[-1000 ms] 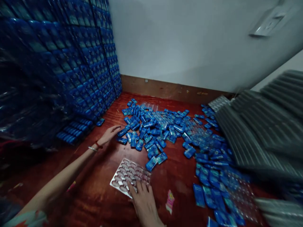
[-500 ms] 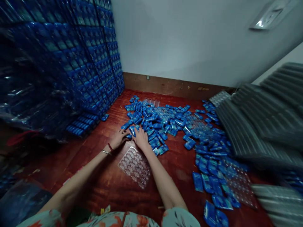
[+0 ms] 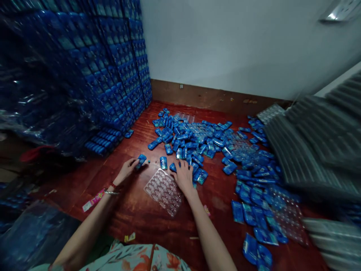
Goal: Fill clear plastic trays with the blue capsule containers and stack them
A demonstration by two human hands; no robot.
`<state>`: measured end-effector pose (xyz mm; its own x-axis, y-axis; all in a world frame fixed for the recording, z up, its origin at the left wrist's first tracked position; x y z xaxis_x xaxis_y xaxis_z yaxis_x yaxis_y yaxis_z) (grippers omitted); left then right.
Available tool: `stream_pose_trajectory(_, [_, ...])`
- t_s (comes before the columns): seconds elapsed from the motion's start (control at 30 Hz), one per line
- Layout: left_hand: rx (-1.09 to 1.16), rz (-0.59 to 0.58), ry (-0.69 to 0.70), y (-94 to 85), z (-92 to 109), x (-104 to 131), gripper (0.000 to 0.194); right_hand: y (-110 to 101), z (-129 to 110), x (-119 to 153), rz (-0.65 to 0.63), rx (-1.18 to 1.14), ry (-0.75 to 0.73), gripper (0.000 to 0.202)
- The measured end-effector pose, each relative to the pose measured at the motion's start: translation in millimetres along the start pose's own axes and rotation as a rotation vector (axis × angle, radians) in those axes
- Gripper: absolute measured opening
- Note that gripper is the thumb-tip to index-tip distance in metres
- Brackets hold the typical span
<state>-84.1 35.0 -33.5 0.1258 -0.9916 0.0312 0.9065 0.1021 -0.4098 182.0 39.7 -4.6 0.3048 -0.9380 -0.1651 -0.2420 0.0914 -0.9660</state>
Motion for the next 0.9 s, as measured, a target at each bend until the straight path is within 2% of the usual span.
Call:
stream_pose_trajectory(0.07, [0.014, 0.047, -0.034, -1.2, -4, 8, 0.053, -2, -16, -4, 0.011, -0.037, -0.022, 0.039])
stream_pose_trajectory(0.13, [-0.005, 0.110, -0.065, -4.9, -10, 18, 0.053, 3, -44, -16, -0.008, -0.098, -0.092, 0.036])
stream_pose_trajectory(0.23, [-0.100, 0.221, -0.112, -16.2, -20, 31, 0.049, 20, -93, -41, -0.068, -0.170, -0.221, 0.033])
stream_pose_trajectory(0.33, [-0.207, 0.255, -0.141, -26.9, -26, 40, 0.042, 36, -133, -62, -0.116, -0.201, -0.277, 0.031])
stream_pose_trajectory(0.4, [-0.256, 0.234, -0.132, -31.6, -26, 42, 0.036, 41, -150, -69, -0.133, -0.222, -0.293, 0.030])
stream_pose_trajectory(0.5, [-0.318, 0.219, -0.094, -39.5, -20, 34, 0.032, 37, -157, -68, -0.134, -0.273, -0.291, 0.034])
stream_pose_trajectory(0.6, [-0.393, 0.247, -0.024, -52.4, -2, 1, 0.028, 20, -142, -52, -0.121, -0.355, -0.261, 0.030])
stream_pose_trajectory(0.7, [-0.477, 0.231, 0.036, -65.2, 21, -50, 0.023, -11, -102, -12, -0.078, -0.478, -0.154, 0.023])
stream_pose_trajectory(0.73, [-0.500, 0.206, 0.037, -67.3, 28, -68, 0.024, -25, -82, 8, -0.052, -0.538, -0.089, 0.020])
stream_pose_trajectory(0.77, [-0.525, 0.176, 0.025, -67.7, 34, -83, 0.027, -40, -59, 31, -0.004, -0.710, 0.029, 0.014])
stream_pose_trajectory(0.9, [-0.641, 0.070, -0.080, -54.5, 48, -122, 0.044, -93, 26, 156, 0.069, -0.792, 0.413, 0.021])
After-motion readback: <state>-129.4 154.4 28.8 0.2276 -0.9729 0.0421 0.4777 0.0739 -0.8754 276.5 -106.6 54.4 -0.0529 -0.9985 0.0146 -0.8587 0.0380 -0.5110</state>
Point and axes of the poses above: each hand's wrist, its own x-axis away from the middle knuckle, its own y-axis out of the palm, z = x × y, the point moved 5 cm from there along -x, towards the middle knuckle, and after that the axes turned 6 degrees about x, right-handed, at the moved point
